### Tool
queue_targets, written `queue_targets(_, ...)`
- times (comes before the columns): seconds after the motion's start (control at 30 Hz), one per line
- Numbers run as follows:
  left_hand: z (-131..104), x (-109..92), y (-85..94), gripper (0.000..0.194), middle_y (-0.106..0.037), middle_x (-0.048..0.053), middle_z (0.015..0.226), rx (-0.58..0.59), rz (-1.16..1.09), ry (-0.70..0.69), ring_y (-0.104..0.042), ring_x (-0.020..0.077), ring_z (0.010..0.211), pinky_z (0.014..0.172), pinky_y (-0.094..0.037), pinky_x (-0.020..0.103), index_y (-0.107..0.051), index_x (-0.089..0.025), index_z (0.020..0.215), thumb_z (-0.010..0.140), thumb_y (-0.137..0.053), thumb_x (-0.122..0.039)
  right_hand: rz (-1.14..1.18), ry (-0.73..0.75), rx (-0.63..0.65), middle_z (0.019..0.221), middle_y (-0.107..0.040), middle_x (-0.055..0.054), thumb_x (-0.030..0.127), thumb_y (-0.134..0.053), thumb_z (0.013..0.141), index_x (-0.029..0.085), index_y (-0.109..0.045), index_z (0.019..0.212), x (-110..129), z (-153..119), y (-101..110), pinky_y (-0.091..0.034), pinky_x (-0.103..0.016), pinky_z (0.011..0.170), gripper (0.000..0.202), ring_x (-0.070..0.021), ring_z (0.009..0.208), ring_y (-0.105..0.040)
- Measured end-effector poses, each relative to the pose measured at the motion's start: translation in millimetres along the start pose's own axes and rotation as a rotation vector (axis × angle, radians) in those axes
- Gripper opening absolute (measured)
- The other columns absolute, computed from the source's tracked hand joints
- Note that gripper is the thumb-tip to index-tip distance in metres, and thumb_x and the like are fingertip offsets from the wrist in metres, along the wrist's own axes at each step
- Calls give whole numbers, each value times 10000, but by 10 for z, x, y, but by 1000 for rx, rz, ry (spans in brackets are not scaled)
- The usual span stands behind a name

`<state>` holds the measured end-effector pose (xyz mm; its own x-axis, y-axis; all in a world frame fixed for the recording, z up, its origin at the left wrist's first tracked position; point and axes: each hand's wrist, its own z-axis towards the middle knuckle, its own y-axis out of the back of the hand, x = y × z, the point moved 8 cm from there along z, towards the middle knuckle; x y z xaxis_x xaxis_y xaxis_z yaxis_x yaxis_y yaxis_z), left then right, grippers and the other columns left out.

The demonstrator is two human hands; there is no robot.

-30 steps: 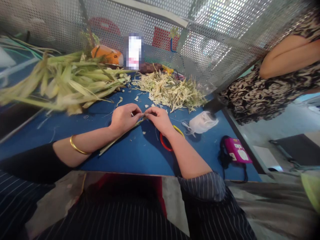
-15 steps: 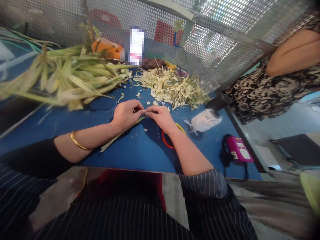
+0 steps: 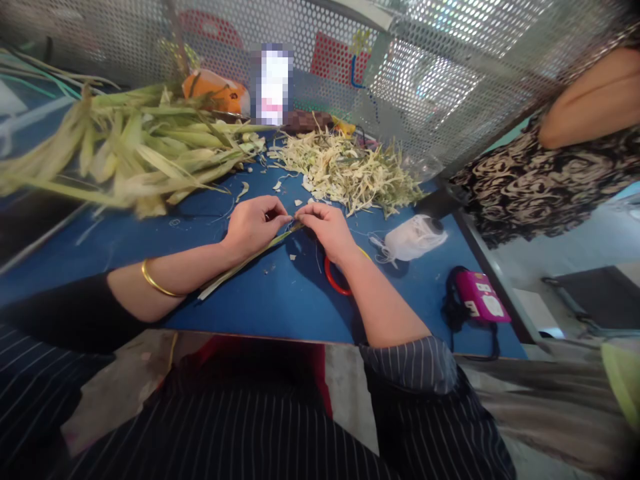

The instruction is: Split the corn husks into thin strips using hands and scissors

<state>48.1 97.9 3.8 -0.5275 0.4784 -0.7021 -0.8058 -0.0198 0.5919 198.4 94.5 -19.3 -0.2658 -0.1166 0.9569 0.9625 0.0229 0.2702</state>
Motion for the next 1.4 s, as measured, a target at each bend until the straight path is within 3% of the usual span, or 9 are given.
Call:
queue_targets(0.1, 9, 8, 3, 126, -666, 8, 686, -4, -11, 3, -537, 124, 597, 574, -386, 265, -674, -175, 704, 766, -635, -277, 0, 19, -11, 759, -648, 6, 232, -577, 727, 186, -655, 719, 36, 4, 21, -457, -300, 744, 90, -128, 718, -551)
queue_targets(0.27, 8, -24, 4, 121, -665, 10, 689, -3, -13, -13, -542, 126, 608, 595, -396, 268, -680, -173, 714, 774, -630, -265, -143, 133, 38, 996, -690, -27, 251, -626, 742, 223, -699, 930, 91, 8, -34, -448, -361, 919, 204, -172, 960, -609)
queue_targets(0.53, 0, -16, -1, 135, -663, 7, 684, -1, -1, -28, -526, 123, 602, 583, -378, 262, -682, -182, 716, 777, -637, -294, -135, 155, 30, 952, -686, -47, 256, -596, 800, 197, -649, 717, 70, 33, -6, -415, -382, 960, 115, -179, 973, -615)
queue_targets(0.67, 15, 36, 7, 146, -650, 2, 663, -3, -33, 8, -503, 119, 585, 568, -364, 263, -682, -180, 710, 766, -642, -310, -251, 251, -27, 1027, -640, -55, 235, -591, 804, 202, -598, 688, 253, -4, 84, -378, -400, 997, 121, -189, 1019, -580)
queue_targets(0.8, 21, 83, 0, 145, -651, 5, 654, 15, -88, 70, -493, 115, 572, 566, -369, 266, -686, -175, 711, 757, -638, -304, -291, 306, -51, 941, -622, -37, 238, -585, 814, 213, -566, 695, 396, -69, 99, -443, -355, 873, 124, -165, 865, -566)
queue_targets(0.93, 20, 99, -12, 159, -657, 13, 650, 31, -142, 103, -503, 114, 575, 560, -375, 262, -686, -165, 693, 758, -624, -296, 52, 133, 137, 901, -651, -26, 306, -533, 859, 208, -538, 749, 250, -75, -79, -468, -291, 664, 148, -116, 669, -575)
queue_targets(1.07, 37, 146, -50, 166, -676, 26, 654, 73, -188, 128, -543, 127, 599, 576, -400, 261, -717, -155, 713, 736, -646, -303, 293, -7, 197, 783, -642, -2, 320, -532, 864, 207, -518, 785, 86, -50, -169, -487, -282, 663, 139, -114, 650, -620)
queue_targets(1.23, 83, 269, -49, 141, -694, 22, 677, 90, -240, 166, -563, 128, 604, 608, -429, 269, -732, -167, 712, 721, -663, -289, 211, 10, 136, 680, -587, 27, 289, -521, 862, 205, -495, 740, 65, -9, -97, -491, -278, 692, 151, -104, 649, -607)
queue_targets(1.4, 112, 379, 31, 92, -685, 28, 688, -8, -117, 217, -573, 152, 645, 599, -422, 284, -679, -179, 671, 707, -672, -264, 51, 49, 174, 646, -565, 35, 260, -524, 843, 211, -459, 700, 105, -18, -107, -480, -273, 646, 164, -104, 611, -590)
